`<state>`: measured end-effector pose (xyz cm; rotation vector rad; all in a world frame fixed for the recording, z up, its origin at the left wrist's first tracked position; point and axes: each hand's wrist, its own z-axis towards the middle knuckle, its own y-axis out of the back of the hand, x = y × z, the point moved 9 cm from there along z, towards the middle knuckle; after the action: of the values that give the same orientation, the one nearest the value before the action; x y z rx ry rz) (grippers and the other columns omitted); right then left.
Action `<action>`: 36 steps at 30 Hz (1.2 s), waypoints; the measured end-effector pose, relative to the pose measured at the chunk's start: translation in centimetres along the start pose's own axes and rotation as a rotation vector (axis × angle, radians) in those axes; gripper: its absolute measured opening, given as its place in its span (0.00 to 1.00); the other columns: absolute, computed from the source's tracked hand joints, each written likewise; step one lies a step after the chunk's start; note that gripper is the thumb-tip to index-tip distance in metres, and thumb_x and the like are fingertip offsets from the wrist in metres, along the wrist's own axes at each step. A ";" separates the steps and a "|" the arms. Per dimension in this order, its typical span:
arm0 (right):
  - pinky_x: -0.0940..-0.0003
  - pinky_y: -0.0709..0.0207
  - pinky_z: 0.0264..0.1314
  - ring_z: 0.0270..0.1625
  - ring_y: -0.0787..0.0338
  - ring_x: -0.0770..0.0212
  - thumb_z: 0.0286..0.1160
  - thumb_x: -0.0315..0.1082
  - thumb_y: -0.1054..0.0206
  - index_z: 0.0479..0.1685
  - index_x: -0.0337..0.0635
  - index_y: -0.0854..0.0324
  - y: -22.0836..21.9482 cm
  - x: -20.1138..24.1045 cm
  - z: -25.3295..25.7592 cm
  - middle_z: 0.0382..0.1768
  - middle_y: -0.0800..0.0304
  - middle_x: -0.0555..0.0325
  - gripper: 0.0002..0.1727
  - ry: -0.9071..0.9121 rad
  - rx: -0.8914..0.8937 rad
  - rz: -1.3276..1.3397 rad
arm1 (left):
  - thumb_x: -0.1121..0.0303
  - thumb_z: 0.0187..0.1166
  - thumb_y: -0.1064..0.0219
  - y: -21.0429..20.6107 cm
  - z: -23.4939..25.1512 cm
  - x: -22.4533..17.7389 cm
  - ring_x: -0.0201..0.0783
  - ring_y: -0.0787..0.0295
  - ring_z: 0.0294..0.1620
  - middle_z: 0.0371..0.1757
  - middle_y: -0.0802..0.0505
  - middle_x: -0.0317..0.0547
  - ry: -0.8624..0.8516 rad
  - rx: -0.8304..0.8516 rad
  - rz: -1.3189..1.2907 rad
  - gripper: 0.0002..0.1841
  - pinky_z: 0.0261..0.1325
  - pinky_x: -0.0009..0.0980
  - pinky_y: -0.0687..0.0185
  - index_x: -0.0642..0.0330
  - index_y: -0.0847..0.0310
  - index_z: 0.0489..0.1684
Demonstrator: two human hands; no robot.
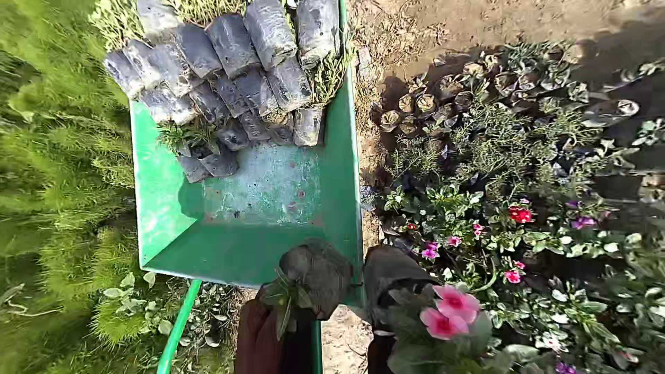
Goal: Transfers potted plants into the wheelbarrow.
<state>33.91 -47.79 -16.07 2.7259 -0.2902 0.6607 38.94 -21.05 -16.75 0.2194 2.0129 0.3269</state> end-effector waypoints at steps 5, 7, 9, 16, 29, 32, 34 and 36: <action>0.54 0.09 0.40 0.31 0.04 0.56 0.86 0.39 0.39 0.41 0.32 0.14 -20.3 7.8 15.1 0.31 0.05 0.51 0.17 0.454 0.365 -0.230 | 0.67 0.88 0.45 6.9 17.7 5.0 0.31 0.15 0.26 0.25 0.09 0.39 0.103 -0.216 0.088 0.21 0.37 0.34 0.17 0.63 0.14 0.22; 0.51 0.10 0.42 0.33 0.04 0.53 0.89 0.43 0.40 0.41 0.30 0.14 -28.2 10.2 19.9 0.32 0.05 0.45 0.22 0.343 0.439 -0.334 | 0.60 0.90 0.43 8.4 24.4 8.7 0.43 0.14 0.35 0.33 0.10 0.53 0.289 -0.277 0.125 0.22 0.46 0.46 0.16 0.71 0.15 0.33; 0.48 0.11 0.43 0.36 0.05 0.50 0.85 0.47 0.38 0.42 0.31 0.14 -33.7 12.3 23.1 0.35 0.08 0.43 0.23 0.302 0.414 -0.408 | 0.54 0.90 0.41 9.3 29.8 11.6 0.57 0.12 0.51 0.50 0.10 0.67 0.438 -0.314 0.090 0.25 0.58 0.57 0.17 0.76 0.17 0.54; 0.65 0.11 0.31 0.27 0.07 0.62 0.89 0.47 0.40 0.42 0.34 0.20 -37.0 15.7 23.5 0.29 0.08 0.54 0.20 0.298 0.471 -0.119 | 0.48 0.91 0.46 10.0 34.0 11.4 0.50 0.10 0.42 0.41 0.09 0.58 0.372 -0.256 0.057 0.29 0.52 0.56 0.14 0.71 0.15 0.49; 0.35 0.25 0.69 0.74 0.22 0.35 0.39 0.61 0.11 0.81 0.39 0.31 -36.3 12.4 23.8 0.74 0.24 0.36 0.61 0.692 -0.092 -0.565 | 0.50 0.54 0.10 9.7 31.4 16.0 0.54 0.18 0.67 0.75 0.23 0.63 0.201 -0.486 0.035 0.56 0.68 0.52 0.18 0.64 0.40 0.83; 0.38 0.23 0.70 0.71 0.17 0.43 0.42 0.57 0.11 0.79 0.39 0.27 -35.6 11.6 25.1 0.71 0.20 0.40 0.56 0.710 0.081 -0.443 | 0.45 0.55 0.12 9.2 31.4 16.3 0.49 0.17 0.66 0.72 0.22 0.61 0.179 -0.545 -0.132 0.54 0.66 0.47 0.15 0.63 0.41 0.81; 0.46 0.20 0.70 0.68 0.14 0.51 0.45 0.51 0.11 0.78 0.40 0.27 -35.4 11.1 26.3 0.68 0.16 0.45 0.52 0.726 0.247 -0.345 | 0.41 0.59 0.15 9.0 31.7 16.6 0.51 0.16 0.64 0.69 0.21 0.62 0.225 -0.588 -0.262 0.53 0.61 0.49 0.13 0.62 0.39 0.80; 0.58 0.16 0.69 0.66 0.11 0.61 0.48 0.42 0.13 0.79 0.42 0.33 -35.7 10.9 27.7 0.65 0.13 0.51 0.50 0.674 0.403 -0.171 | 0.40 0.59 0.15 8.8 31.9 17.1 0.55 0.17 0.65 0.70 0.21 0.63 0.301 -0.617 -0.347 0.53 0.59 0.55 0.13 0.59 0.41 0.81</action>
<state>64.30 -25.75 -43.51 2.6245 0.2608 1.6599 60.03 -3.39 -41.91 -0.5878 2.0876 0.7679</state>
